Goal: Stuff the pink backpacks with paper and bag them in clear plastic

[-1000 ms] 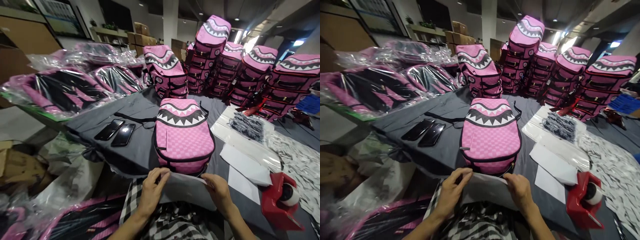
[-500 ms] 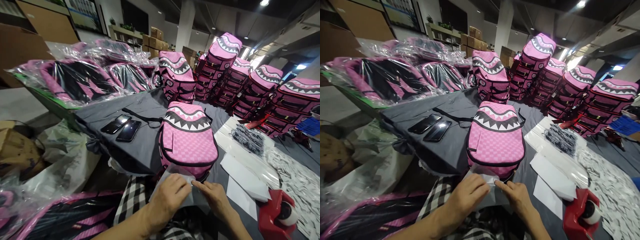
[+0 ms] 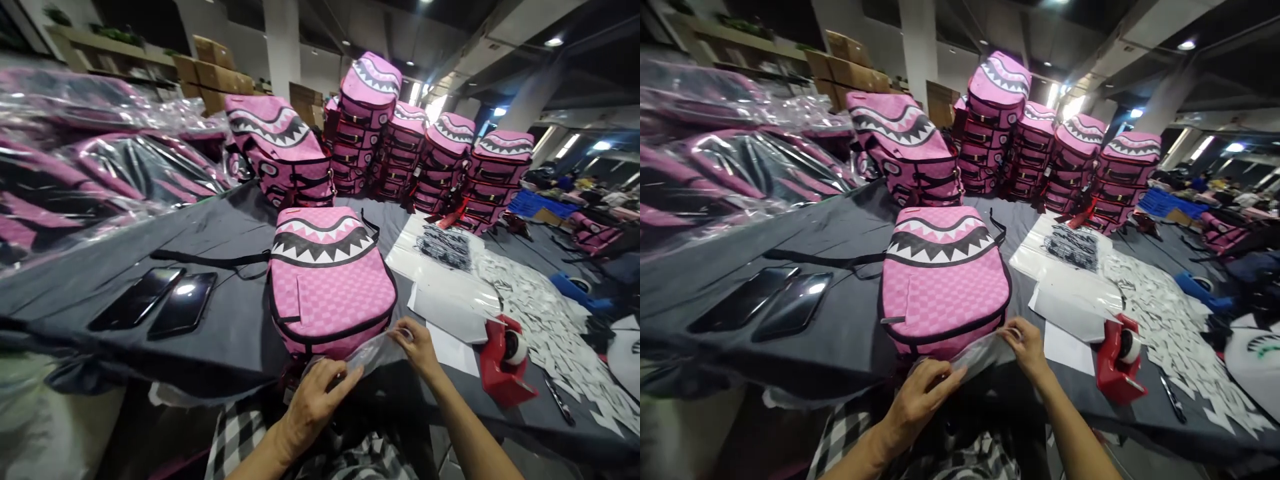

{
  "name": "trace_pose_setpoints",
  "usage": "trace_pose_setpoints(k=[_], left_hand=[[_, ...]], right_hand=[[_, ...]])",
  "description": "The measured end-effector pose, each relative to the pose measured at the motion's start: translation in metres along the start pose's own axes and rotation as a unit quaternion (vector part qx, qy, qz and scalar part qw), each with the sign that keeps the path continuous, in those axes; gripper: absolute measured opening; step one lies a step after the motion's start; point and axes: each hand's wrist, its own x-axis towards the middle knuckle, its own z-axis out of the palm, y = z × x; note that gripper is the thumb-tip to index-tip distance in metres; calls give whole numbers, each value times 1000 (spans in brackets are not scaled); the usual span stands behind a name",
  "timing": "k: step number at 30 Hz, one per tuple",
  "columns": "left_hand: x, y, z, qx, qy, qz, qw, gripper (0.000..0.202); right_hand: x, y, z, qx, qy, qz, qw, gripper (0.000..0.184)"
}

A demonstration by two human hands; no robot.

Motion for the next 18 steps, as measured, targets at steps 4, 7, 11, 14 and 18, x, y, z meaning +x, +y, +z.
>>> trace_pose_setpoints(k=[4, 7, 11, 14, 18], left_hand=[[1, 3, 1, 57, -40, -19, 997, 36], [7, 9, 0, 44, -70, -58, 995, 28], [14, 11, -4, 13, -93, -82, 992, 27], [14, 11, -6, 38, -92, -72, 992, 29], [3, 20, 0, 89, -19, -66, 994, 24]], right_hand=[[18, -3, 14, -45, 63, -39, 996, 38], [3, -10, 10, -141, 187, -94, 968, 30], [-24, -19, 6, -216, 162, -238, 933, 20], [-21, -18, 9, -256, 42, -314, 913, 31], [0, -8, 4, -261, -50, -413, 871, 19]])
